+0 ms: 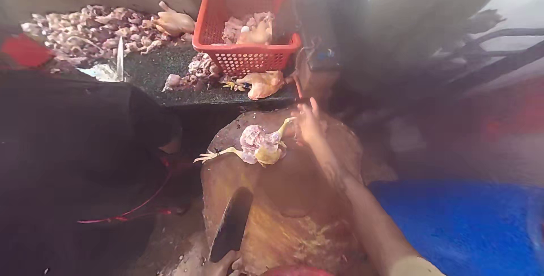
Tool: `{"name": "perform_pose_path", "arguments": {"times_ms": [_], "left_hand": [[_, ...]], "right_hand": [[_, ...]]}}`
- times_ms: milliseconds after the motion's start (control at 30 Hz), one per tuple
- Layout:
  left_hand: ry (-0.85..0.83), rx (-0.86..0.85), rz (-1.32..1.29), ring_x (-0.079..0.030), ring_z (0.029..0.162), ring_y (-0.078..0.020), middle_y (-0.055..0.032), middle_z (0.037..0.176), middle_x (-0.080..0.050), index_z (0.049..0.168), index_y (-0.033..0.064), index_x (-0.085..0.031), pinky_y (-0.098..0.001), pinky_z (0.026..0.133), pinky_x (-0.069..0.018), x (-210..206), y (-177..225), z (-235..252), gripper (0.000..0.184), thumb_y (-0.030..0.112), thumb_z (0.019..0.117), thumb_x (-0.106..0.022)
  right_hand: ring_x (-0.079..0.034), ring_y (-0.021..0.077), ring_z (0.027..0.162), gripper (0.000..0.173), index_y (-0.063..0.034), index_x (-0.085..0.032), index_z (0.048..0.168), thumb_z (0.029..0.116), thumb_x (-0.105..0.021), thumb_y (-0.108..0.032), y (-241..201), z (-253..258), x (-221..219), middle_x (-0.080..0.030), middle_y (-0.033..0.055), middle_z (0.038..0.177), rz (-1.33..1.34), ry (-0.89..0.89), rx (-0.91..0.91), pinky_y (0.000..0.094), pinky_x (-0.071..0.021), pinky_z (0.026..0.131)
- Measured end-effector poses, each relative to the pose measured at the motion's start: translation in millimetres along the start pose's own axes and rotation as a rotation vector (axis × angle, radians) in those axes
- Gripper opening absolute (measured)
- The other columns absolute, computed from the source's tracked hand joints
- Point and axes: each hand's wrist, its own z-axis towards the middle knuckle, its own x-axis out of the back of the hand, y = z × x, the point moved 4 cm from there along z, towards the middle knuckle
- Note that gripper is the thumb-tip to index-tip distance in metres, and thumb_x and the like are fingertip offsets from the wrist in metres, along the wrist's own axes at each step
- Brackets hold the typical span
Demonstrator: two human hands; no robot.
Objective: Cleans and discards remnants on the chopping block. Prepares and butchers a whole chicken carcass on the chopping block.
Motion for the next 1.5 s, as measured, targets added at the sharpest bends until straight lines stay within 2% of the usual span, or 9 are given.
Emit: {"name": "perform_pose_path", "arguments": {"times_ms": [133,300,367,467,533,767,867,1200,1500], "left_hand": [[0.070,0.018,0.090,-0.042,0.046,-0.0038,0.0063,0.055,-0.045,0.072,0.0161,-0.053,-0.0210,0.044,-0.0392,1.7,-2.5,-2.5,0.041,0.028,0.1069,-0.037],[0.189,-0.338,0.303,-0.057,0.056,-0.0092,0.0021,0.064,-0.058,0.082,0.0108,-0.062,-0.0279,0.054,-0.0511,-60.8,48.7,-3.2,0.027,0.026,0.1004,-0.049],[0.190,-0.402,0.530,-0.071,0.095,-0.0122,-0.0045,0.100,-0.074,0.113,0.0061,-0.071,-0.0341,0.091,-0.0584,-109.9,73.4,-16.9,0.034,0.036,0.0973,-0.066],[-0.185,-0.448,1.120,-0.060,0.121,-0.0101,-0.0067,0.129,-0.067,0.135,0.0046,-0.061,-0.0345,0.108,-0.0461,-166.3,88.9,-31.7,0.056,0.048,0.0990,-0.059],[-0.315,-0.529,1.319,-0.047,0.141,-0.0180,-0.0100,0.152,-0.052,0.152,0.0098,-0.049,-0.0401,0.120,-0.0352,-158.5,105.7,-18.0,0.058,0.039,0.1017,-0.057],[0.725,-0.875,1.709,-0.055,0.133,-0.0378,-0.0159,0.141,-0.060,0.141,0.0106,-0.059,-0.0643,0.109,-0.0412,-34.1,235.7,71.8,0.043,0.024,0.1000,-0.060],[0.728,-0.760,1.813,-0.042,0.143,-0.0427,-0.0184,0.150,-0.052,0.146,0.0140,-0.054,-0.0689,0.114,-0.0285,-18.7,261.9,104.2,0.054,0.024,0.0955,-0.068],[0.153,-0.503,1.811,-0.070,0.091,-0.0397,-0.0181,0.095,-0.072,0.119,0.0117,-0.067,-0.0629,0.079,-0.0526,-113.6,118.0,32.8,0.032,0.034,0.1067,-0.049],[0.480,-0.591,1.547,-0.070,0.103,-0.0385,-0.0174,0.114,-0.072,0.132,0.0168,-0.067,-0.0654,0.088,-0.0533,-116.9,133.4,25.1,0.036,0.036,0.1066,-0.052]], "right_hand": [[-0.061,0.0176,0.067,0.040,-0.0061,-0.049,0.144,0.1070,-0.048,-0.022,47.0,-96.7,19.8,-0.066,0.0105,0.094,-0.098,-0.193,0.031,0.0343,-0.0540,0.059],[-0.059,0.0224,0.128,0.045,-0.0024,-0.050,0.148,0.1050,-0.053,-0.016,125.7,-251.9,30.1,-0.057,0.0172,0.144,-0.497,-1.059,-0.148,0.0413,-0.0467,0.110],[-0.054,0.0182,0.134,0.049,-0.0009,-0.049,0.149,0.1043,-0.056,-0.021,125.0,-287.8,21.2,-0.055,0.0136,0.148,-0.416,-1.147,-0.122,0.0381,-0.0411,0.116],[-0.071,0.0095,0.082,0.029,-0.0034,-0.063,0.118,0.0957,-0.063,-0.022,96.8,-302.6,24.9,-0.074,0.0016,0.092,0.053,-0.751,-0.267,0.0292,-0.0607,0.078],[-0.056,0.0079,0.053,0.023,-0.0077,-0.058,0.105,0.1045,-0.054,-0.030,84.9,-286.6,44.1,-0.055,-0.0040,0.065,0.071,-0.549,-0.318,0.0275,-0.0547,0.053],[-0.067,0.0282,0.088,0.049,0.0016,-0.062,0.126,0.1080,-0.047,-0.041,140.6,-291.4,152.5,-0.068,0.0185,0.098,-0.755,0.093,-0.232,0.0516,-0.0546,0.083],[-0.066,0.0320,0.090,0.050,-0.0005,-0.062,0.128,0.1080,-0.047,-0.044,187.0,-313.2,171.8,-0.068,0.0208,0.100,-0.790,0.127,-0.324,0.0557,-0.0536,0.084],[-0.065,0.0266,0.080,0.050,0.0013,-0.060,0.128,0.1075,-0.048,-0.043,205.6,-315.5,174.5,-0.067,0.0172,0.093,-0.731,0.143,-0.348,0.0505,-0.0551,0.078],[-0.056,0.0176,0.055,0.048,-0.0010,-0.060,0.119,0.1082,-0.045,-0.046,208.9,-301.9,207.7,-0.057,0.0067,0.071,-0.573,-0.054,-0.440,0.0387,-0.0537,0.056]]}}
